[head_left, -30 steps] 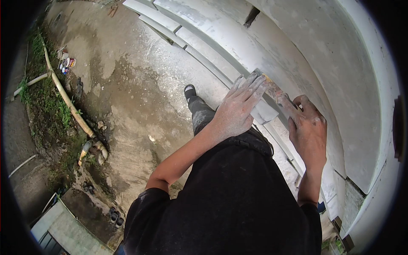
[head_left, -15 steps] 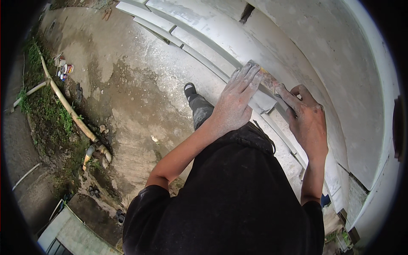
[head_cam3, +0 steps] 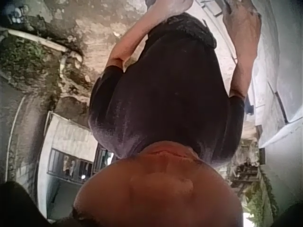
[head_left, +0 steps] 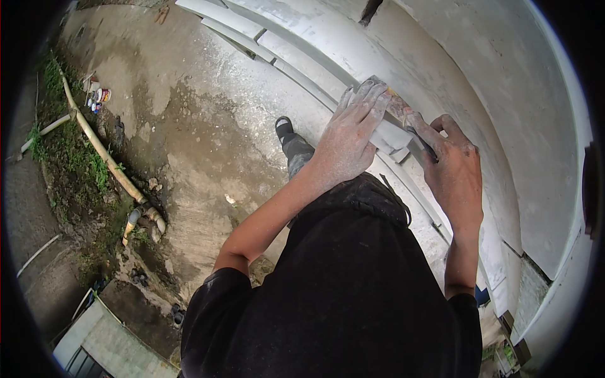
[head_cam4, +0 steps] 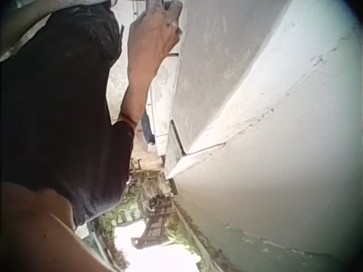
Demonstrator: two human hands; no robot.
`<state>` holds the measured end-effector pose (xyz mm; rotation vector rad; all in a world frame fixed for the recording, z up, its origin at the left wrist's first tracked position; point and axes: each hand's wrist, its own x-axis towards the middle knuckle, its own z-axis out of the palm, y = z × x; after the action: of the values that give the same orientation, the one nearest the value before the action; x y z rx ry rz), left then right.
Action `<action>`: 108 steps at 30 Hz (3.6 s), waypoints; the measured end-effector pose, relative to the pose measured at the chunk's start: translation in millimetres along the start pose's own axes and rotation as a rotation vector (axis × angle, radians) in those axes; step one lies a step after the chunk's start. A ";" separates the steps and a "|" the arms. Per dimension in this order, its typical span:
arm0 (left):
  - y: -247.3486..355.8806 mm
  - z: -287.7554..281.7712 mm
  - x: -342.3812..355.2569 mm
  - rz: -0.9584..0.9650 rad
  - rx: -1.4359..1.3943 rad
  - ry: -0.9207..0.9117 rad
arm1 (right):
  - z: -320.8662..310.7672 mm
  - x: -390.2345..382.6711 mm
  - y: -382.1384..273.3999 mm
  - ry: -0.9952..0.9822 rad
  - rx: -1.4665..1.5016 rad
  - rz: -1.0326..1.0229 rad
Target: Smoothing and applying white putty or plaster to a wall ledge using a brush and a scraper.
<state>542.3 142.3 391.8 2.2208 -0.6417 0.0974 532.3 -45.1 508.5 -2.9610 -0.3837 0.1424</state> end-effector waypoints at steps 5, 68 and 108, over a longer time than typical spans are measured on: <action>-1.7 4.5 -1.1 0.000 0.015 0.026 | 19.0 5.7 -3.0 -0.045 0.129 0.033; -18.9 -29.5 5.2 -0.001 0.075 -0.051 | 0.2 23.4 -20.8 -0.047 0.111 0.064; -56.8 -31.6 43.6 -0.107 0.590 0.172 | 40.2 -62.8 46.0 0.293 0.527 0.359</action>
<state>611.6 178.2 385.9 2.7654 -0.4309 0.4701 478.6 -99.8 466.1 -2.4436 0.1993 -0.1327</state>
